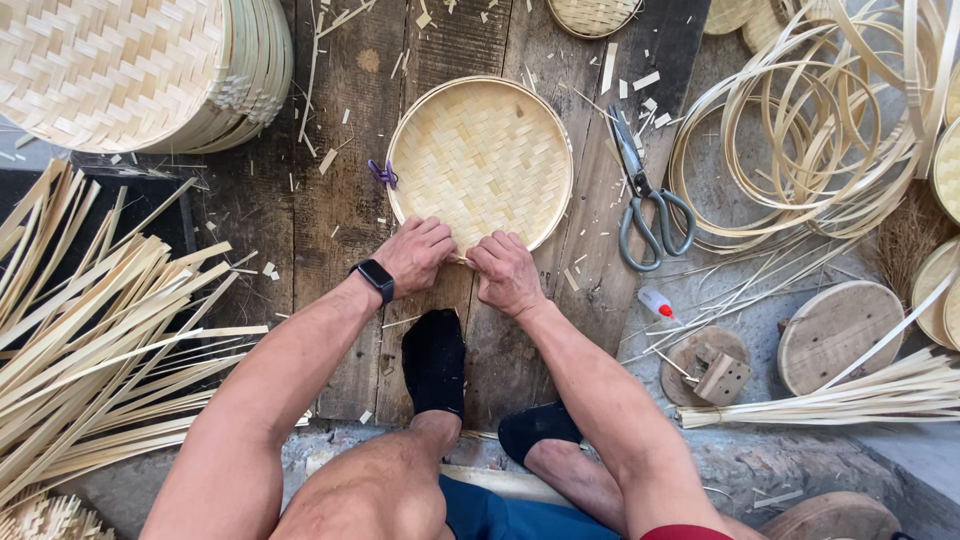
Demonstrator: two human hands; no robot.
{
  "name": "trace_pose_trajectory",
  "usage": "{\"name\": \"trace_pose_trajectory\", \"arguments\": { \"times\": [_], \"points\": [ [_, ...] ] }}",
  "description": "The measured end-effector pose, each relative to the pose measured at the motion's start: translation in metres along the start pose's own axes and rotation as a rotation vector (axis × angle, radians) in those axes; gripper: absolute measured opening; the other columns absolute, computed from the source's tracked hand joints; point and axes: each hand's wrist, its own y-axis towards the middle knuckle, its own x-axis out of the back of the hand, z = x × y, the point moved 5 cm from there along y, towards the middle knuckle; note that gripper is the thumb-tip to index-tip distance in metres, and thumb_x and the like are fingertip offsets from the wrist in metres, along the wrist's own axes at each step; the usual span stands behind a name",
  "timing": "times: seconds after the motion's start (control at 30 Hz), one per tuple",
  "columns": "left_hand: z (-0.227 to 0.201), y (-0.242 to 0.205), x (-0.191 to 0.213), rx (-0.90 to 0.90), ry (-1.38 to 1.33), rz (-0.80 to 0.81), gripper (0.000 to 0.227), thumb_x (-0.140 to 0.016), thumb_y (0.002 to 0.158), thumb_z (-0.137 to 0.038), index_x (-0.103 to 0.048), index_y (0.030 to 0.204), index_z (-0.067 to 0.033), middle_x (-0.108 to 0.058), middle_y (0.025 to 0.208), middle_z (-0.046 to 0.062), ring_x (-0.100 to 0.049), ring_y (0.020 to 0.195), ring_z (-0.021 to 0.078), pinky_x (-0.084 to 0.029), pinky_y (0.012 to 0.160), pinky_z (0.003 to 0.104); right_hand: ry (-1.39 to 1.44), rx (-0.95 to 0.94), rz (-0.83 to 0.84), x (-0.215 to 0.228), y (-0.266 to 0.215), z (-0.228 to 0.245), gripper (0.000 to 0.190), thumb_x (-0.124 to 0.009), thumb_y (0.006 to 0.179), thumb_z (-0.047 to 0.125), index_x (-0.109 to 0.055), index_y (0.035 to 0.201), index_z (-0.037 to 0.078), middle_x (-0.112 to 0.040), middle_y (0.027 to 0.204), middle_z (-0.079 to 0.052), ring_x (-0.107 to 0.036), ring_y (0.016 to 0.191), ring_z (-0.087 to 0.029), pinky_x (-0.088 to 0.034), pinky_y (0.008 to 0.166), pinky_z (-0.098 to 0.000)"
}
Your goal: The person assembles a shallow woven tray by fitting a circular bamboo frame around a woven mat and securing it with small clips and glue.
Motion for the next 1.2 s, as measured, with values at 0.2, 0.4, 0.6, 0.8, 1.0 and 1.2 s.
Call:
{"name": "trace_pose_trajectory", "arguments": {
  "times": [0.2, 0.4, 0.6, 0.8, 1.0, 1.2],
  "points": [
    [0.008, 0.006, -0.002, 0.118, -0.117, 0.136, 0.008, -0.067, 0.092, -0.016, -0.07, 0.094, -0.01, -0.059, 0.092, 0.004, -0.056, 0.095, 0.0231, -0.042, 0.085, 0.039, 0.008, -0.053, 0.049, -0.01, -0.01, -0.008, 0.014, -0.07, 0.076, 0.0, -0.067, 0.086, 0.008, -0.062, 0.081, -0.005, -0.059, 0.083, -0.025, -0.048, 0.078, -0.0373],
    [0.008, 0.007, 0.009, 0.101, -0.168, 0.091, 0.011, -0.067, 0.092, -0.021, -0.071, 0.094, -0.0115, -0.061, 0.092, 0.002, -0.056, 0.095, 0.0224, -0.042, 0.086, 0.04, -0.007, 0.042, -0.06, -0.004, -0.009, -0.009, 0.007, -0.074, 0.09, 0.009, -0.067, 0.088, 0.007, -0.065, 0.082, -0.006, -0.061, 0.078, -0.024, -0.048, 0.073, -0.0369],
    [0.002, 0.002, 0.006, 0.106, -0.066, 0.055, 0.011, -0.063, 0.094, -0.019, -0.07, 0.1, -0.0113, -0.059, 0.094, 0.003, -0.054, 0.095, 0.0237, -0.041, 0.086, 0.04, 0.006, 0.039, -0.089, 0.004, -0.006, -0.006, 0.009, -0.073, 0.086, 0.009, -0.065, 0.085, 0.007, -0.063, 0.08, -0.006, -0.06, 0.079, -0.026, -0.049, 0.074, -0.0385],
    [0.002, 0.0, -0.003, 0.139, -0.061, 0.098, 0.012, -0.061, 0.095, -0.016, -0.072, 0.1, -0.0126, -0.059, 0.093, 0.0, -0.053, 0.094, 0.0224, -0.041, 0.087, 0.039, -0.017, -0.026, -0.03, -0.002, -0.005, -0.004, 0.011, -0.074, 0.088, 0.007, -0.063, 0.083, 0.007, -0.059, 0.077, -0.006, -0.058, 0.077, -0.025, -0.048, 0.072, -0.0381],
    [0.005, 0.008, -0.004, 0.22, -0.061, 0.236, 0.014, -0.063, 0.093, -0.017, -0.074, 0.101, -0.0144, -0.06, 0.094, 0.001, -0.052, 0.094, 0.0219, -0.04, 0.088, 0.04, -0.013, -0.065, 0.015, -0.002, -0.002, -0.004, 0.009, -0.073, 0.083, 0.006, -0.065, 0.083, 0.008, -0.059, 0.079, -0.006, -0.059, 0.082, -0.027, -0.048, 0.076, -0.0395],
    [0.01, 0.012, 0.003, 0.323, -0.139, 0.255, 0.009, -0.072, 0.089, -0.021, -0.076, 0.092, -0.014, -0.063, 0.094, 0.003, -0.055, 0.098, 0.0234, -0.042, 0.092, 0.039, 0.062, -0.088, 0.17, -0.004, 0.002, -0.01, 0.007, -0.074, 0.084, 0.008, -0.067, 0.085, 0.006, -0.062, 0.084, -0.007, -0.059, 0.085, -0.026, -0.049, 0.082, -0.0396]
  ]
}}
